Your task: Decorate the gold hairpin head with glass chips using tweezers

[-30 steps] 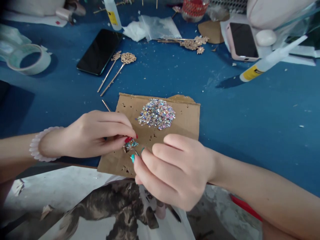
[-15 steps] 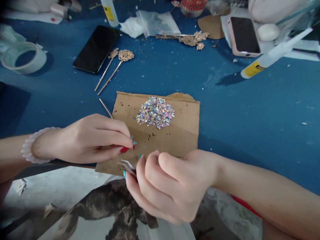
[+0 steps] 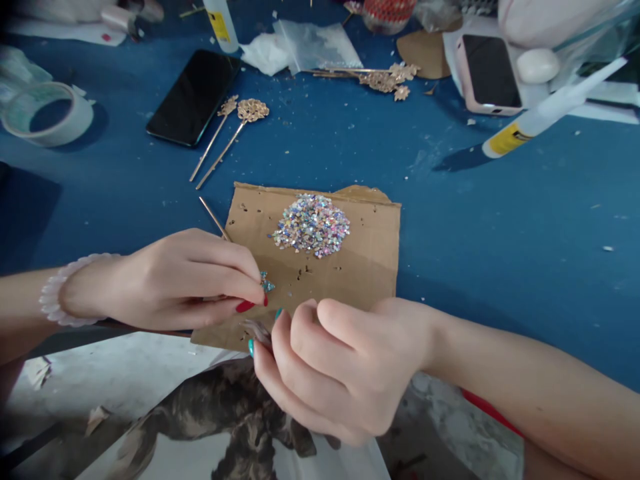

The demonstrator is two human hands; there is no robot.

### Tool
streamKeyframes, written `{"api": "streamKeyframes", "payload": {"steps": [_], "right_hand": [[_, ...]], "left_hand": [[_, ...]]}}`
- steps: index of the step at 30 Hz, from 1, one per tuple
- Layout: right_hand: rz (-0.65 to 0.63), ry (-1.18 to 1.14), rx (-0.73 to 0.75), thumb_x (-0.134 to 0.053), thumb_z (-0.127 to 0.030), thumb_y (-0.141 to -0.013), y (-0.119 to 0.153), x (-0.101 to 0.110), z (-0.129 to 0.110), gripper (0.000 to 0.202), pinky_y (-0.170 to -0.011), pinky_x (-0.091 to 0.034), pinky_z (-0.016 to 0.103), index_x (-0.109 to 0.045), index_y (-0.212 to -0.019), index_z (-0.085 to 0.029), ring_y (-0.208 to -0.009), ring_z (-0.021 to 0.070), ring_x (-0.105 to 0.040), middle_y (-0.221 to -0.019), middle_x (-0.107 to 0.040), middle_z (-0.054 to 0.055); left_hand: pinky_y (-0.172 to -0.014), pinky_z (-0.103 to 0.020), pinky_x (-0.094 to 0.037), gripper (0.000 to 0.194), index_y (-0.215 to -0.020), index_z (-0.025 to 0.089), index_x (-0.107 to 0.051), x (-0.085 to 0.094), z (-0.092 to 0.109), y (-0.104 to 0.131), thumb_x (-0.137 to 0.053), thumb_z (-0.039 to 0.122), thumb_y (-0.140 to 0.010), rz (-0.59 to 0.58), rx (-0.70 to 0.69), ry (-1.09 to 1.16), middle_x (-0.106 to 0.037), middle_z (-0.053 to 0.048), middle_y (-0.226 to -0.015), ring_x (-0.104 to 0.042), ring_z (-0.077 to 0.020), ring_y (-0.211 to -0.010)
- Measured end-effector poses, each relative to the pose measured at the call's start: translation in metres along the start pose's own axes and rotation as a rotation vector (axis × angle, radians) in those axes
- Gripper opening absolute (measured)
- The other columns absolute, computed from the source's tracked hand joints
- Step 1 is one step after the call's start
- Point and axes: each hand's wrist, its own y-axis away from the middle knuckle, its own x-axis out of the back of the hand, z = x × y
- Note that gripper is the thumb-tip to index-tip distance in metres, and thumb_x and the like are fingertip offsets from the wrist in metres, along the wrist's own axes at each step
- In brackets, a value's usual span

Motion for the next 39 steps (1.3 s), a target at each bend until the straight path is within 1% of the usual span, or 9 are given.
{"api": "streamKeyframes", "payload": {"steps": [4,7,8,10,12,15,24,32,39], "right_hand": [[-0.15,-0.051,0.013,-0.065,-0.018,-0.09,-0.0029,0.0038,0.0037,0.016,-0.042,-0.047,0.023,-0.08,-0.088,-0.023,-0.061,0.0131,-0.067,-0.079,-0.077,0.002],[-0.1,-0.04,-0.008,-0.063,-0.017,-0.09,-0.0029,0.003,0.002,0.018,-0.041,-0.044,0.024,-0.08,-0.086,-0.022,-0.06,0.0136,-0.066,-0.077,-0.076,0.002],[-0.009,-0.025,-0.034,-0.061,-0.015,-0.09,-0.0022,0.0019,0.0009,0.021,-0.04,-0.041,0.025,-0.08,-0.083,-0.022,-0.057,0.0137,-0.064,-0.073,-0.075,0.002],[0.04,-0.018,-0.023,-0.058,-0.015,-0.092,-0.0006,0.0002,-0.0009,0.024,-0.04,-0.039,0.026,-0.079,-0.084,-0.022,-0.057,0.0132,-0.062,-0.074,-0.075,0.002],[-0.106,-0.036,-0.021,-0.062,-0.019,-0.092,0.0005,0.0009,-0.0013,0.018,-0.045,-0.044,0.026,-0.079,-0.088,-0.022,-0.062,0.0138,-0.066,-0.08,-0.076,0.003],[-0.168,-0.016,0.016,-0.062,-0.03,-0.095,0.0009,0.0047,-0.0002,0.018,-0.048,-0.045,0.027,-0.079,-0.093,-0.023,-0.065,0.0139,-0.067,-0.083,-0.076,0.002],[-0.174,0.015,0.015,-0.06,-0.031,-0.097,0.0015,0.0075,-0.0027,0.019,-0.052,-0.044,0.029,-0.078,-0.094,-0.025,-0.067,0.0134,-0.067,-0.086,-0.076,-0.001],[-0.192,0.031,0.007,-0.061,-0.031,-0.096,0.0018,0.0077,-0.0051,0.018,-0.055,-0.044,0.029,-0.077,-0.096,-0.025,-0.069,0.0142,-0.067,-0.085,-0.076,-0.001],[-0.174,0.079,0.016,-0.063,-0.034,-0.095,0.0028,0.0055,-0.0053,0.018,-0.055,-0.043,0.03,-0.077,-0.096,-0.023,-0.067,0.0141,-0.065,-0.08,-0.073,-0.001]], "left_hand": [[-0.057,-0.022,-0.049,0.017,-0.1,0.021,-0.063,0.0019,0.0006,-0.0009,-0.05,0.011,-0.096,0.012,0.028,0.071,-0.07,-0.004,-0.083,-0.066,-0.0117,-0.068],[-0.056,-0.022,-0.049,0.017,-0.1,0.021,-0.063,0.0028,0.0011,-0.001,-0.051,0.01,-0.096,0.002,0.034,0.104,-0.07,-0.004,-0.084,-0.065,-0.0112,-0.066],[-0.056,-0.022,-0.048,0.017,-0.1,0.021,-0.063,0.0029,0.0012,-0.0009,-0.051,0.01,-0.095,-0.005,0.031,0.111,-0.069,-0.004,-0.084,-0.064,-0.011,-0.066],[-0.056,-0.023,-0.046,0.016,-0.1,0.021,-0.062,0.0029,0.0014,-0.0006,-0.051,0.009,-0.095,-0.013,0.021,0.119,-0.067,-0.003,-0.083,-0.063,-0.0108,-0.065],[-0.055,-0.023,-0.045,0.016,-0.101,0.02,-0.061,0.0027,0.0015,-0.0002,-0.051,0.008,-0.095,-0.016,0.016,0.126,-0.067,-0.003,-0.083,-0.061,-0.0106,-0.064],[-0.055,-0.023,-0.044,0.017,-0.1,0.02,-0.062,0.0023,0.0017,-0.0001,-0.051,0.008,-0.095,-0.024,0.04,0.158,-0.067,-0.003,-0.084,-0.061,-0.0098,-0.063],[-0.059,-0.016,-0.046,0.017,-0.094,0.017,-0.062,0.0035,0.0049,-0.0009,-0.052,0.003,-0.09,-0.057,0.079,0.284,-0.062,-0.002,-0.082,-0.057,-0.0078,-0.065],[-0.059,-0.017,-0.045,0.017,-0.092,0.019,-0.058,0.0046,0.0069,-0.0016,-0.053,0.003,-0.09,-0.072,0.111,0.319,-0.057,0.0,-0.079,-0.052,-0.0076,-0.067],[-0.058,-0.016,-0.042,0.016,-0.09,0.018,-0.059,0.0057,0.0101,-0.0019,-0.055,0.002,-0.088,-0.014,0.14,0.293,-0.056,0.002,-0.077,-0.052,-0.0058,-0.067]]}}
